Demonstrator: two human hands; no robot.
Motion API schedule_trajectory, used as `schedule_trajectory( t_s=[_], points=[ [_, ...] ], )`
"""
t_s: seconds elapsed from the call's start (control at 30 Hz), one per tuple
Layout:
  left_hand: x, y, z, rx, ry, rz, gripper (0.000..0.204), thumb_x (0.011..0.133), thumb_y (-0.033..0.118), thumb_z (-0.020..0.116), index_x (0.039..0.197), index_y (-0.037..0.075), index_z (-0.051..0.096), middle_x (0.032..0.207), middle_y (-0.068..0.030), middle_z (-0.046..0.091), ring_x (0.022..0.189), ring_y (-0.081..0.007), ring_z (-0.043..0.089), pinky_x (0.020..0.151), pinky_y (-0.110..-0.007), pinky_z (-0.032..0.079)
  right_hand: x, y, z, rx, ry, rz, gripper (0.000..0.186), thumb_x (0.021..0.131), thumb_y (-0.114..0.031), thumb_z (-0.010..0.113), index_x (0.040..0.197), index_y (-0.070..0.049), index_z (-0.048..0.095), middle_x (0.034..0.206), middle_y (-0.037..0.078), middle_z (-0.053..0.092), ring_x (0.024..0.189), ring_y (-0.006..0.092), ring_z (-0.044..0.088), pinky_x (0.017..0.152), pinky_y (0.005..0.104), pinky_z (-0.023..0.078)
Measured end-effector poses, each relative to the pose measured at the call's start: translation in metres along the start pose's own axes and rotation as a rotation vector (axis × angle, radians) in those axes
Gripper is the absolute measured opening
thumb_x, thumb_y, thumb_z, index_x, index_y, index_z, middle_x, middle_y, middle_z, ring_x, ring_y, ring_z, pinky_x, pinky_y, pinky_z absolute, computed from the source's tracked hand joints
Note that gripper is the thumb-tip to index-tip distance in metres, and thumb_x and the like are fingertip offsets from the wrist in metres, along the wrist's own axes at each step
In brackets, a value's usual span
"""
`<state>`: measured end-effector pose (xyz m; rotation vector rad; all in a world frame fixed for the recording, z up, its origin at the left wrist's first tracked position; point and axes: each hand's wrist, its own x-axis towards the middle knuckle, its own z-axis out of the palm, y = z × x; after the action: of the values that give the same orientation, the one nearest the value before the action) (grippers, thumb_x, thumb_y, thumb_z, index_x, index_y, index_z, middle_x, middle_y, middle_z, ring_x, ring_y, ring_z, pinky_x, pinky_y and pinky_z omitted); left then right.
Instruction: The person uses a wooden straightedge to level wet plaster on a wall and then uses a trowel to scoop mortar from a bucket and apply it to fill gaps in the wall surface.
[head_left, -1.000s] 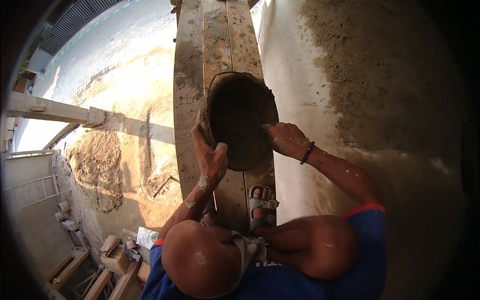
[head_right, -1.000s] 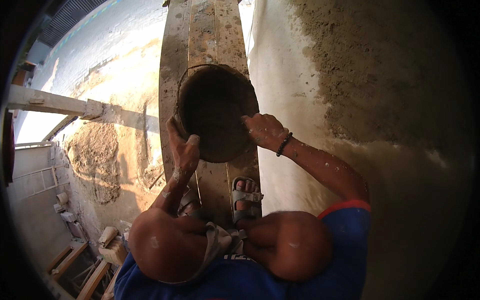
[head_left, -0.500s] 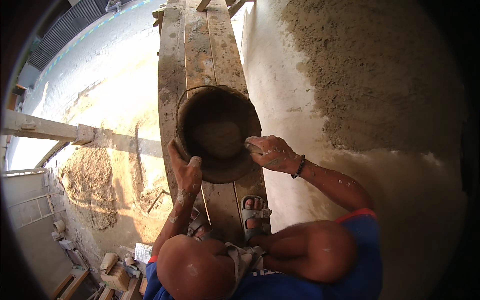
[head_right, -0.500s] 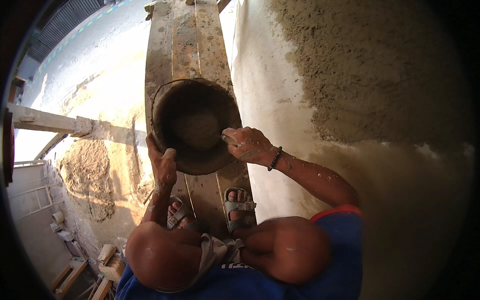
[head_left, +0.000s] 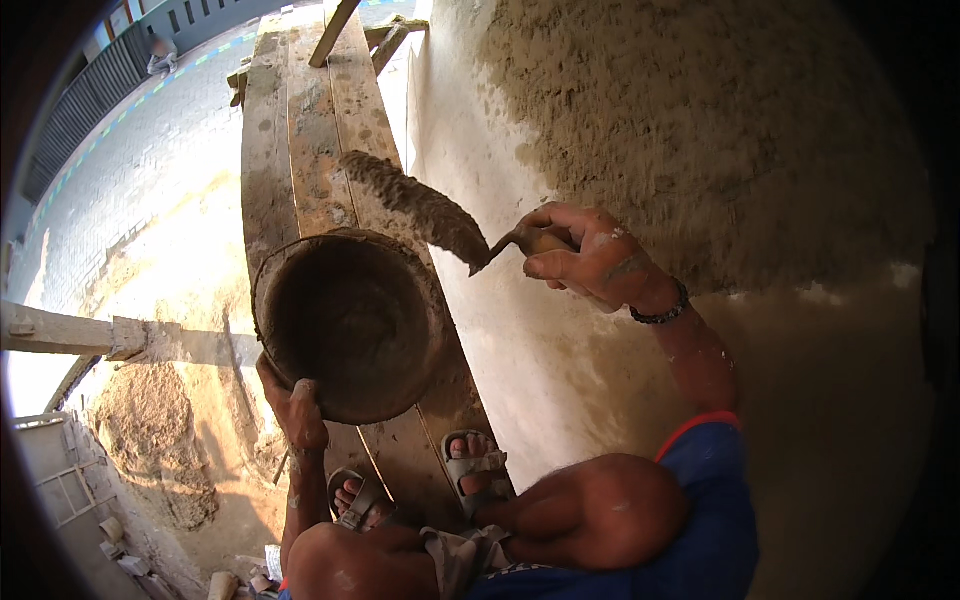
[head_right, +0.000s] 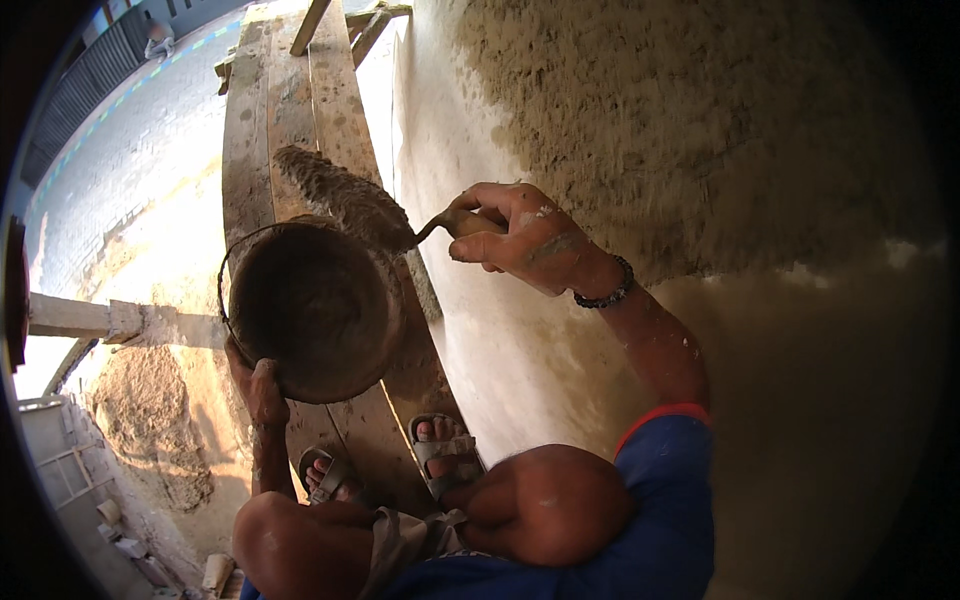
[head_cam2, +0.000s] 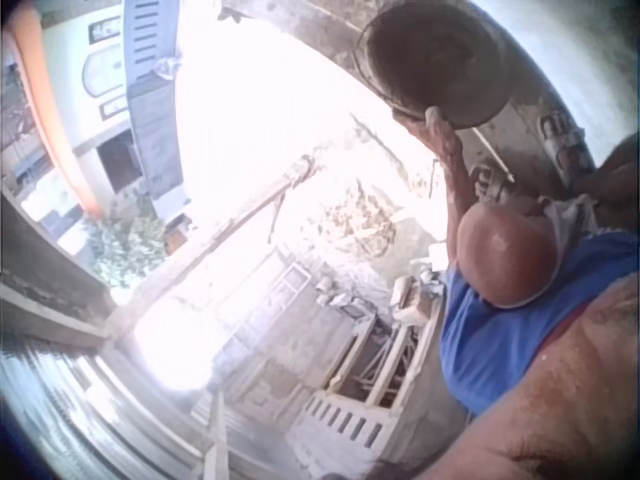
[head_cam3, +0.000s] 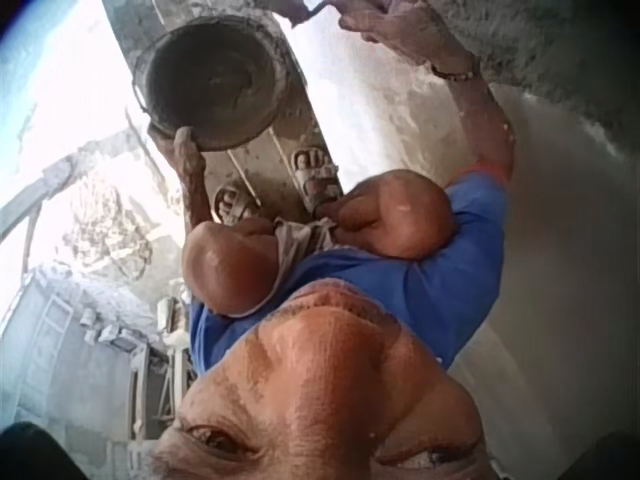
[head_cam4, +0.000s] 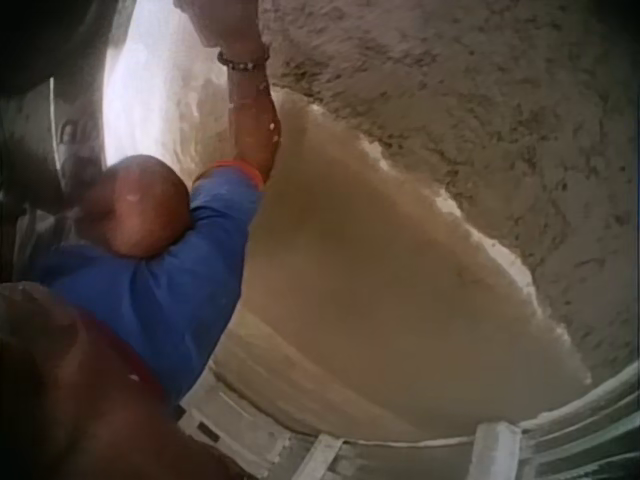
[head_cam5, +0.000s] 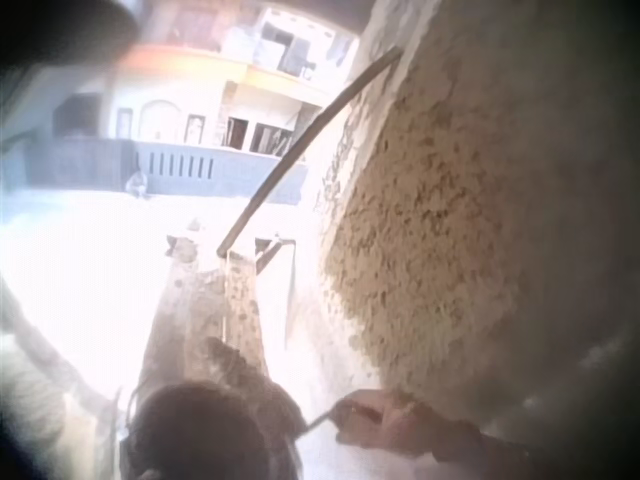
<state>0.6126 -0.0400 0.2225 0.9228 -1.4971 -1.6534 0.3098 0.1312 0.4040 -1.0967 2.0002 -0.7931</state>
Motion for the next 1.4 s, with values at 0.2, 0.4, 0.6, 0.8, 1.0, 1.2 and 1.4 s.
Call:
schedule_trajectory(
  t_s=[0.2,0.4,0.6,0.8,1.0,1.2,1.4],
  points=[
    [0.002,0.001,0.008,0.039,-0.029,-0.017,0.061,0.068,0.008,0.049,0.127,-0.005,0.038,0.118,-0.0170,0.051,0.111,-0.0253,0.048,0.101,-0.035,0.035,-0.021,0.102,-0.144,-0.391,0.834,0.226,0.046,0.087,-0.033,0.061,0.116,0.002,0.056,0.077,0.003,0.057,0.061,0.0086,0.053,0.053,0.0256,0.047],
    [0.004,-0.002,0.008,0.112,0.007,-0.035,0.075,0.067,0.013,0.052,0.134,-0.011,0.029,0.128,-0.0220,0.043,0.121,-0.0300,0.040,0.109,-0.037,0.026,-0.049,0.011,-0.111,-0.484,0.801,0.212,0.048,0.088,-0.034,0.059,0.122,0.000,0.054,0.074,0.001,0.054,0.062,0.0067,0.051,0.054,0.0229,0.046],
    [-0.008,-0.015,0.016,0.204,0.063,-0.095,0.079,0.067,0.011,0.053,0.138,-0.011,0.025,0.136,-0.0232,0.038,0.128,-0.0308,0.035,0.111,-0.037,0.022,-0.010,0.042,0.045,-0.692,0.065,-0.212,0.030,0.084,-0.016,0.056,0.112,-0.008,0.058,0.097,0.019,0.058,0.079,0.0311,0.059,0.070,0.0391,0.052],
    [-0.018,-0.001,0.029,0.147,0.010,-0.058,0.074,0.067,0.005,0.052,0.135,-0.007,0.027,0.127,-0.0210,0.042,0.123,-0.0295,0.039,0.109,-0.037,0.026,0.047,0.061,0.120,-1.333,0.173,-0.385,0.036,0.073,-0.012,0.063,0.108,-0.006,0.058,0.080,0.010,0.061,0.076,0.0220,0.062,0.061,0.0348,0.051],
    [-0.023,0.013,0.036,0.200,0.041,-0.061,0.067,0.067,0.000,0.050,0.131,-0.004,0.032,0.119,-0.0181,0.046,0.114,-0.0265,0.046,0.103,-0.036,0.034,0.037,0.086,0.159,-0.793,-0.207,-0.195,0.035,0.079,-0.013,0.060,0.113,-0.004,0.059,0.077,0.020,0.064,0.075,0.0360,0.065,0.067,0.0440,0.053],
    [-0.026,0.005,0.029,0.140,0.053,-0.101,0.075,0.065,0.005,0.054,0.135,-0.008,0.030,0.128,-0.0195,0.042,0.122,-0.0277,0.040,0.108,-0.036,0.028,0.027,0.070,0.170,-0.384,-0.275,-0.134,0.039,0.081,-0.021,0.058,0.115,-0.001,0.058,0.089,0.021,0.067,0.082,0.0358,0.065,0.077,0.0444,0.053],
    [-0.019,-0.001,0.019,0.086,0.028,-0.084,0.069,0.067,-0.006,0.047,0.134,-0.007,0.028,0.126,-0.0196,0.044,0.122,-0.0273,0.043,0.107,-0.036,0.030,0.019,0.098,0.166,-0.502,-0.040,-0.280,0.041,0.080,-0.024,0.059,0.116,-0.005,0.058,0.099,0.017,0.067,0.086,0.0344,0.065,0.078,0.0418,0.052]
  ],
)
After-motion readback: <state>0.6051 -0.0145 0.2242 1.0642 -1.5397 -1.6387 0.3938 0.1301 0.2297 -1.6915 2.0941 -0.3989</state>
